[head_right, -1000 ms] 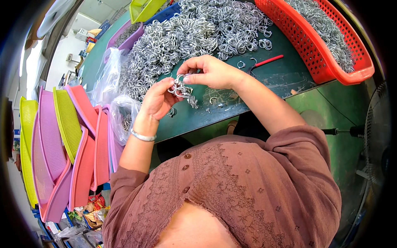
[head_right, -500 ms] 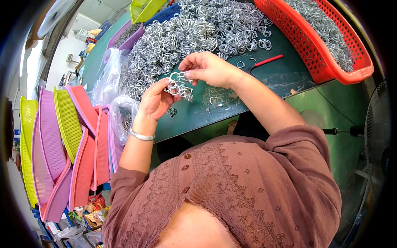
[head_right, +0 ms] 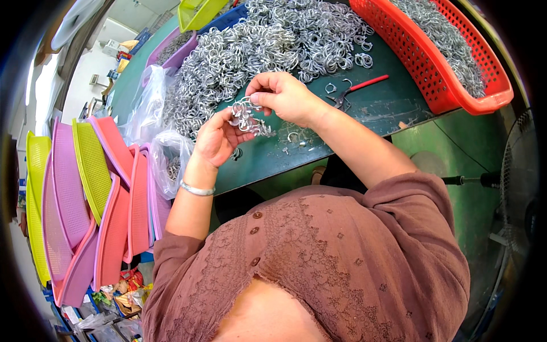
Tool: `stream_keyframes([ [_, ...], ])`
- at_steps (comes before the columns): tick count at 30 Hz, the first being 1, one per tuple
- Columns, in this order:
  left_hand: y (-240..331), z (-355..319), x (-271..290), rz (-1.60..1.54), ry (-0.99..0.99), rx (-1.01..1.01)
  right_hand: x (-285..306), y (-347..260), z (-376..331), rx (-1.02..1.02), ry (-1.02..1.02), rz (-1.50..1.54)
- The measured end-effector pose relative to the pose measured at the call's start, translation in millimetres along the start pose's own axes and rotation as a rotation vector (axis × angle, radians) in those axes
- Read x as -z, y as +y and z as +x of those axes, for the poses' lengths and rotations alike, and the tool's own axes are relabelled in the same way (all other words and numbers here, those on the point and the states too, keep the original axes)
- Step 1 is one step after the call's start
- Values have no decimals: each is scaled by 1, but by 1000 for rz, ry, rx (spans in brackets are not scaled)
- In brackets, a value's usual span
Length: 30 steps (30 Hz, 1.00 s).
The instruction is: The person joins small metal links together by hand to form a chain.
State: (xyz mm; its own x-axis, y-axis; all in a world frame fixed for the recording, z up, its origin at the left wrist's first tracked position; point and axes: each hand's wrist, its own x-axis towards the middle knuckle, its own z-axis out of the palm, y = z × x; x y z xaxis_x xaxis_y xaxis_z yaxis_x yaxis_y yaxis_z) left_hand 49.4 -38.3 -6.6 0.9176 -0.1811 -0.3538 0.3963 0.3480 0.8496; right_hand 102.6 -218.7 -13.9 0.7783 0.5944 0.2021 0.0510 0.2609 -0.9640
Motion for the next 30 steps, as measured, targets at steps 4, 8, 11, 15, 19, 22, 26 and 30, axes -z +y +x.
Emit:
stream_keyframes([
  [4, 4, -4, -4, 246, -1, -217, 0, -4, 0, -10, -13, -72],
  [8, 7, -4, -1, 429, -88, -332, -1, -8, 0, 25, -23, -27],
  [11, 3, -2, 4, 465, -117, -378, -2, -11, 0, 56, -39, 19],
  [15, 1, -3, -2, 432, -55, -436, 2, -7, 2, 108, -159, 100],
  [19, 1, -5, -3, 505, -4, -516, 6, -10, 2, 73, -201, 73],
  [22, 3, -9, -1, 552, -8, -524, 6, -15, 2, 79, -173, 79],
  [26, 4, -16, -4, 453, -29, -482, 4, -19, 1, 38, -172, 1],
  [30, 2, -15, 6, 396, -104, -444, -8, -12, 2, -17, -90, 178],
])
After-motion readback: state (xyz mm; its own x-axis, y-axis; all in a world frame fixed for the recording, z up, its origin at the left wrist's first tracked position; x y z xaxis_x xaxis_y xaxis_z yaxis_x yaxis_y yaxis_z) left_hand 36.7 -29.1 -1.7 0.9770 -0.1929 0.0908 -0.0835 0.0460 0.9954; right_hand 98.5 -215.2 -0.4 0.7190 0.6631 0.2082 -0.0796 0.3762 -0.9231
